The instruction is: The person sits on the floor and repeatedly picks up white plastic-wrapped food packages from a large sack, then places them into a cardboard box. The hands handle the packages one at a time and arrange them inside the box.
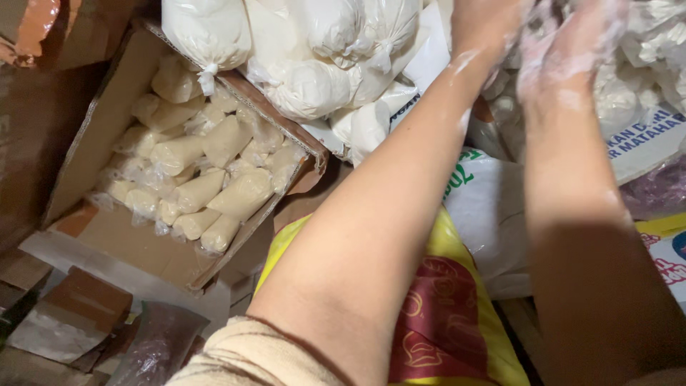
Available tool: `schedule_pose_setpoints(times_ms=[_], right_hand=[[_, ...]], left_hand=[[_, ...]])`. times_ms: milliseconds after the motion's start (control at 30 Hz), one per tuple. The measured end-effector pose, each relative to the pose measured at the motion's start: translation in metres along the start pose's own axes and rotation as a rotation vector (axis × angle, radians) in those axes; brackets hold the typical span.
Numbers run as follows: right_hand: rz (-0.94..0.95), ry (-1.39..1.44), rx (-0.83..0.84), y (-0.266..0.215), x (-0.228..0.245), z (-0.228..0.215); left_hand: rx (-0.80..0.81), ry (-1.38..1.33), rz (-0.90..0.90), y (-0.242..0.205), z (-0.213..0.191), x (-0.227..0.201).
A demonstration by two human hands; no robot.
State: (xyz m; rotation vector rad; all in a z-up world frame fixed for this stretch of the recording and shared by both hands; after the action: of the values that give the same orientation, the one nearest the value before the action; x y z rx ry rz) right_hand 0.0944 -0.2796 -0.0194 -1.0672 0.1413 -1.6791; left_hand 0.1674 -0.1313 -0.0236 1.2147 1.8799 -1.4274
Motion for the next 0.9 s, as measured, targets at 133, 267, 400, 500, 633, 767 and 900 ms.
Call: schedule_pose_setpoints(times_ms=[133,267,400,500,633,767,900], right_hand=[[0.020,-0.027,-0.017,-0.017,-0.015,0.013],[0.070,-0.098,-0.047,-0.041,-0.024,0.030],[0.111,-0.066,-0.027,-0.058,-0.037,0.043],[0.146,-0.030,-0.081,-0.059,-0.058,0.039],[0.226,-0.034,-0.139,-0.056,-0.099,0.026],[0.319,-0.058,-0.190,-0.054,-0.140,0.011],[0.442,-0.236,-0.242,-0.053,-0.169,-0.009]], left_hand=[[-0.070,-0.236,-0.178,-0.034,-0.046,0.012],[-0.100,-0.183,-0.211,-0.050,-0.075,0.013],[-0.089,-0.349,-0.185,-0.053,-0.080,0.029],[-0.063,-0.517,-0.215,-0.050,-0.078,0.050],[-0.109,-0.580,-0.273,-0.049,-0.090,0.084],[-0.243,-0.295,-0.309,-0.048,-0.123,0.125],[-0.303,-0.267,-0.299,-0.043,-0.149,0.164]])
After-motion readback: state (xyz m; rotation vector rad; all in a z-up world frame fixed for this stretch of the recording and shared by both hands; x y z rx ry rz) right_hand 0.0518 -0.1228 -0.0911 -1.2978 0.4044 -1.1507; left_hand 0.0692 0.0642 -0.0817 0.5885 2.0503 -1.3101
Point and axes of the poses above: each hand's wrist, its own y-axis towards the middle knuckle, its own z-axis out of the palm, x = y × z, the point moved 10 cm from there along y, towards the middle knuckle, and after that the axes turned 15 degrees about y, right-handed, at the moved point
